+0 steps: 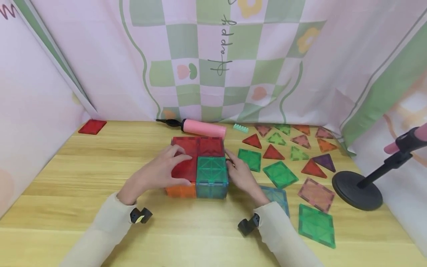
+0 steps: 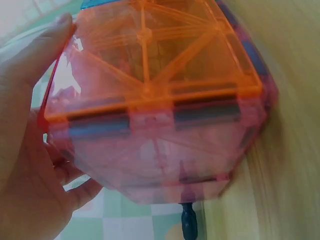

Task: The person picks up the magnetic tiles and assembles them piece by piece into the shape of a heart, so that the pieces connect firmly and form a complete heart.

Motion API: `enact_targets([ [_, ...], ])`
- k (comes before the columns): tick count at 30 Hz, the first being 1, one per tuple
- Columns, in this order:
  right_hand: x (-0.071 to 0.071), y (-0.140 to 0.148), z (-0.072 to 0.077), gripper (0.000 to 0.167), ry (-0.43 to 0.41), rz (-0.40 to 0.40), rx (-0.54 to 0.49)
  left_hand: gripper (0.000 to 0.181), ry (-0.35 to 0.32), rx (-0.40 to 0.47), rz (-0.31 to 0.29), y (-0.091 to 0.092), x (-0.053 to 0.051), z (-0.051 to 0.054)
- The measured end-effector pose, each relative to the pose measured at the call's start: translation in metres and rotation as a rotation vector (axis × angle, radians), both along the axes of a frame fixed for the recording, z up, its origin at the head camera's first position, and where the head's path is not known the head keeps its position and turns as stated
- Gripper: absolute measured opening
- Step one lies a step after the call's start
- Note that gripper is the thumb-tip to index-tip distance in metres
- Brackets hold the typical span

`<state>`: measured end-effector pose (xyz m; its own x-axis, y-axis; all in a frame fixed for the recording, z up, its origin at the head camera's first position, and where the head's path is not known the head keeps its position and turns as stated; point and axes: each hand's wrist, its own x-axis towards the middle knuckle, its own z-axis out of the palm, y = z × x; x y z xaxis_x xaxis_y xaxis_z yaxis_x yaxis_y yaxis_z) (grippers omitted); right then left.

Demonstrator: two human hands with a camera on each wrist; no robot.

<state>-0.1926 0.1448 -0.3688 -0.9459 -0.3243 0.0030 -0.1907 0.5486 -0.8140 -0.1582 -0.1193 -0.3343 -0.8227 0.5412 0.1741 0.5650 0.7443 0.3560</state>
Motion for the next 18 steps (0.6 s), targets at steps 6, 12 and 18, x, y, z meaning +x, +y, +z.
enact_targets([
  [6, 0.005, -0.001, 0.002, 0.048, -0.103, 0.044, -0.099, 0.073, -0.115, 0.080, 0.097, -0.014, 0.010, -0.008],
  [12, 0.015, -0.001, 0.018, 0.058, -0.232, 0.095, -0.161, 0.075, -0.168, 0.233, 0.197, -0.015, 0.021, -0.015],
  [18, 0.028, 0.002, 0.023, 0.066, -0.220, 0.127, -0.102, 0.069, -0.262, 0.577, 0.268, -0.004, 0.031, -0.038],
])
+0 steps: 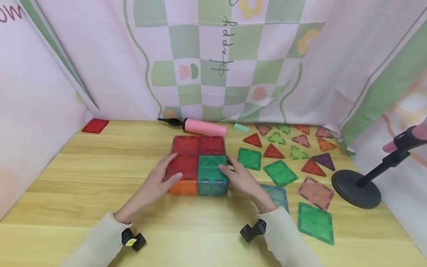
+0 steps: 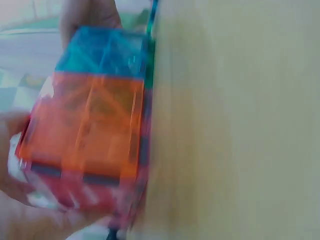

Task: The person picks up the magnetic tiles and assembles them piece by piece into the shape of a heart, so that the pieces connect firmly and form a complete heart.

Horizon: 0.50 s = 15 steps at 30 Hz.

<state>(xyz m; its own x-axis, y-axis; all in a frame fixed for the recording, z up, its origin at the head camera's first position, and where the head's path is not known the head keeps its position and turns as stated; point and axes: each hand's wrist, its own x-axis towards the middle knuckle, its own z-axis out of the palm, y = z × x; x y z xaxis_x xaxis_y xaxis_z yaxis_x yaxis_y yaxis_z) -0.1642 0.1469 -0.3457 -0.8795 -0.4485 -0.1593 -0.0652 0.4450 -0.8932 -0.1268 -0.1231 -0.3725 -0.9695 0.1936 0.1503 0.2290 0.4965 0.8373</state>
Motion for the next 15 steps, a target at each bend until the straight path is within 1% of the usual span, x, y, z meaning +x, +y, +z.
enact_targets([
  [4, 0.011, 0.005, 0.001, 0.072, -0.018, 0.027, -0.005, 0.074, -0.039, 0.202, 0.048, 0.010, 0.004, -0.008],
  [6, 0.015, 0.007, 0.001, 0.073, -0.038, 0.036, -0.021, 0.074, -0.059, 0.259, 0.066, 0.013, 0.005, -0.010],
  [8, 0.018, 0.008, 0.000, 0.074, -0.047, 0.042, -0.038, 0.073, -0.065, 0.265, 0.093, 0.014, 0.007, -0.011],
  [11, 0.019, 0.006, -0.002, 0.073, -0.037, 0.042, -0.061, 0.070, -0.046, 0.257, 0.111, 0.015, 0.008, -0.011],
  [15, 0.020, 0.002, -0.003, 0.072, -0.029, 0.035, -0.066, 0.068, -0.020, 0.252, 0.105, 0.012, 0.009, -0.010],
])
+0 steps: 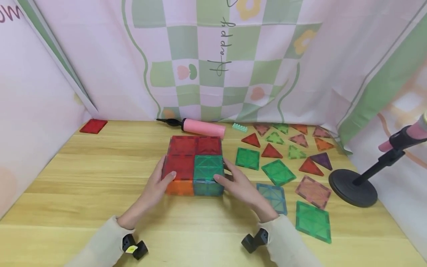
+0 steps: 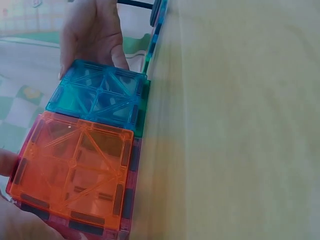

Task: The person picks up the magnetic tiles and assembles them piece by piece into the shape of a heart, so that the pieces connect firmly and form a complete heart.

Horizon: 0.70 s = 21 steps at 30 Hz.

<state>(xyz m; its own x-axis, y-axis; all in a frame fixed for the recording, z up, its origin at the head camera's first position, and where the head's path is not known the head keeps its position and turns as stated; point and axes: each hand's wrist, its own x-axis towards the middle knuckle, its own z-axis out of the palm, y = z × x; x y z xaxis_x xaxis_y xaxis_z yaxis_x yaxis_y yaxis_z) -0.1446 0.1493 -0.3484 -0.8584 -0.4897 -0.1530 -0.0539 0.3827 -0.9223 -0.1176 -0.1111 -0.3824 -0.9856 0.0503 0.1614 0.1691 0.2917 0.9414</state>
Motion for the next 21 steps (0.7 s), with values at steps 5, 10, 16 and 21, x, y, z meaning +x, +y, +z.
enact_targets([
  [5, -0.003, -0.011, -0.001, 0.074, 0.013, 0.018, 0.001, 0.068, -0.020, 0.011, 0.013, -0.013, 0.002, 0.000],
  [10, -0.008, -0.020, -0.008, 0.076, 0.059, 0.062, -0.010, 0.069, -0.054, 0.026, 0.014, -0.030, 0.002, 0.000],
  [16, -0.015, -0.036, -0.015, 0.085, 0.106, 0.149, -0.071, 0.068, -0.088, 0.019, 0.022, -0.053, 0.004, -0.001],
  [21, -0.020, -0.051, -0.015, 0.083, 0.167, 0.154, -0.078, 0.066, -0.063, 0.018, 0.024, -0.067, 0.001, 0.003],
])
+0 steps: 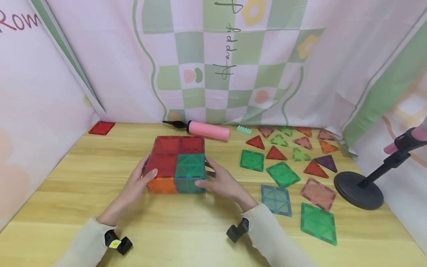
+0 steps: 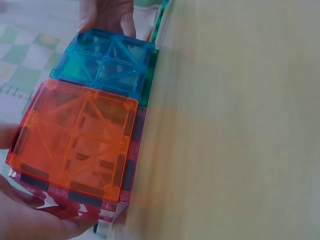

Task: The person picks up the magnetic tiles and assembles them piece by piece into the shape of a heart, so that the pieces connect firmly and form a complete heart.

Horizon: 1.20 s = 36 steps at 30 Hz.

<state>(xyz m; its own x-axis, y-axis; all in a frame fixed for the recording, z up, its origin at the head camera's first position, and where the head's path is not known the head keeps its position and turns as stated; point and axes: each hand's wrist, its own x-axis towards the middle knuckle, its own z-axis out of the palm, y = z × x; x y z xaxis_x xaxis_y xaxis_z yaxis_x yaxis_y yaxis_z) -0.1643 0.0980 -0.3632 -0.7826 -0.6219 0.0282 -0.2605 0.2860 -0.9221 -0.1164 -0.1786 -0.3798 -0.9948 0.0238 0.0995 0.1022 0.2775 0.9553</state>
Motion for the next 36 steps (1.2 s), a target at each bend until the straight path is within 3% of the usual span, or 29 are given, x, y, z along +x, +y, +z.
enact_targets([
  [7, -0.003, -0.018, -0.001, 0.081, 0.007, -0.058, -0.003, 0.064, 0.003, 0.030, 0.031, -0.010, -0.006, 0.001],
  [14, -0.011, -0.040, -0.005, 0.072, 0.063, -0.115, -0.073, 0.063, -0.040, -0.025, 0.132, -0.018, -0.012, 0.002],
  [23, -0.025, -0.070, -0.005, 0.072, -0.023, -0.155, -0.077, 0.063, -0.067, -0.111, 0.212, -0.043, -0.033, 0.003],
  [31, -0.046, -0.103, -0.012, 0.071, 0.000, -0.174, -0.101, 0.060, 0.065, -0.034, 0.328, -0.061, -0.052, -0.003],
  [36, -0.059, -0.118, -0.012, 0.068, -0.020, -0.199, -0.107, 0.058, 0.079, -0.050, 0.364, -0.075, -0.067, -0.005],
])
